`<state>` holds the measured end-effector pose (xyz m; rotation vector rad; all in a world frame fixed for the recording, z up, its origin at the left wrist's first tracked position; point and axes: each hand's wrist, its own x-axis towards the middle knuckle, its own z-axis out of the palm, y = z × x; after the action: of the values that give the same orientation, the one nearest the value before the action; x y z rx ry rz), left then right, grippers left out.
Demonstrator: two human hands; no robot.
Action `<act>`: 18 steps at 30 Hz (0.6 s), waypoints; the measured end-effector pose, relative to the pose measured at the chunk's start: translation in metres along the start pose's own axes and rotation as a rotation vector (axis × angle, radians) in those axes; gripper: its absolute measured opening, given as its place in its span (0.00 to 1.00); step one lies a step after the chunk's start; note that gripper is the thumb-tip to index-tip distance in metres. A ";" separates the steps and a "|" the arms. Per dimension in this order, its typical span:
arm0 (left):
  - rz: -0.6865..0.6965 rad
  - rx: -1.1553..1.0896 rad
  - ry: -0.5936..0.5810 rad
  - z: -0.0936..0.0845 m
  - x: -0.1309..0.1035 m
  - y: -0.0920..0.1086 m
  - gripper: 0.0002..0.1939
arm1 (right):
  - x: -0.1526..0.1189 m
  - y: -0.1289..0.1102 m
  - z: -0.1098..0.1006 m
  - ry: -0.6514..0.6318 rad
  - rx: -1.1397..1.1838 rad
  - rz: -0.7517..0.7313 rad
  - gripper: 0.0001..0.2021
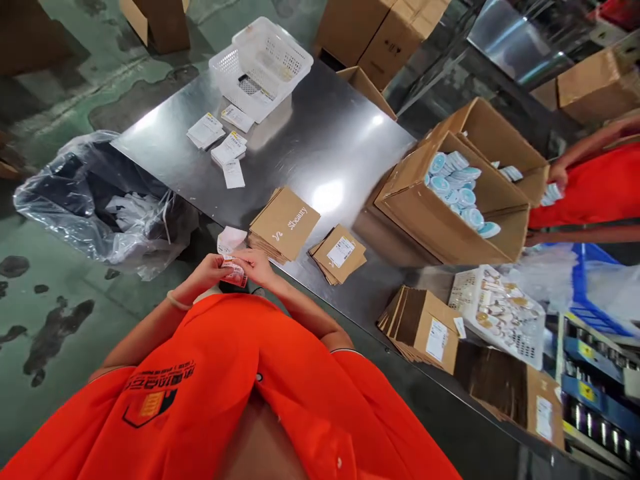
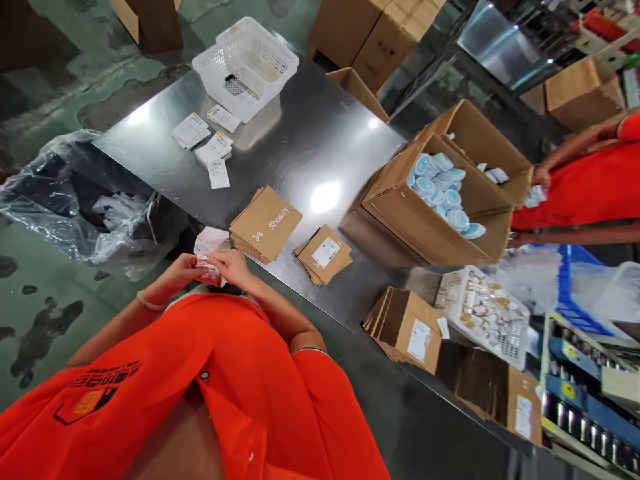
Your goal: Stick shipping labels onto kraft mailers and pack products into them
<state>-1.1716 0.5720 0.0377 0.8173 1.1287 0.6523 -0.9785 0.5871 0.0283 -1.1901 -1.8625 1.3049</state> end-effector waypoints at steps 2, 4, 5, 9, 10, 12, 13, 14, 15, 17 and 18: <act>-0.062 -0.007 -0.108 -0.006 0.003 0.002 0.21 | 0.000 -0.001 -0.003 0.033 0.100 0.105 0.17; -0.160 0.008 -0.218 -0.019 0.006 0.002 0.22 | 0.001 -0.004 -0.020 0.102 0.213 0.225 0.22; -0.223 0.030 -0.268 -0.028 0.008 0.001 0.22 | 0.001 -0.005 -0.035 0.166 0.262 0.284 0.24; -0.439 0.129 -0.287 -0.066 0.020 -0.015 0.12 | -0.006 -0.009 -0.124 0.604 0.302 0.350 0.26; -0.461 0.141 -0.260 -0.074 0.023 -0.020 0.11 | -0.010 -0.010 -0.145 0.729 0.262 0.309 0.27; -0.475 0.151 -0.216 -0.084 0.029 -0.030 0.12 | -0.018 -0.010 -0.176 0.937 0.125 0.203 0.27; -0.470 0.150 -0.196 -0.086 0.033 -0.034 0.16 | -0.022 -0.008 -0.182 1.005 0.037 0.157 0.27; -0.463 0.149 -0.162 -0.087 0.036 -0.037 0.22 | -0.024 -0.005 -0.182 1.046 -0.055 0.123 0.27; -0.450 0.151 -0.117 -0.087 0.039 -0.040 0.32 | -0.024 0.000 -0.177 1.062 -0.143 0.104 0.26; -0.421 0.169 -0.027 -0.084 0.045 -0.043 0.56 | -0.020 0.014 -0.154 1.031 -0.288 0.103 0.25; -0.408 0.180 0.000 -0.082 0.047 -0.044 0.65 | -0.017 0.023 -0.140 1.004 -0.342 0.113 0.24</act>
<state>-1.2336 0.6042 -0.0400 0.7081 1.3201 0.2136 -0.8470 0.6344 0.0591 -1.7089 -1.2667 0.2659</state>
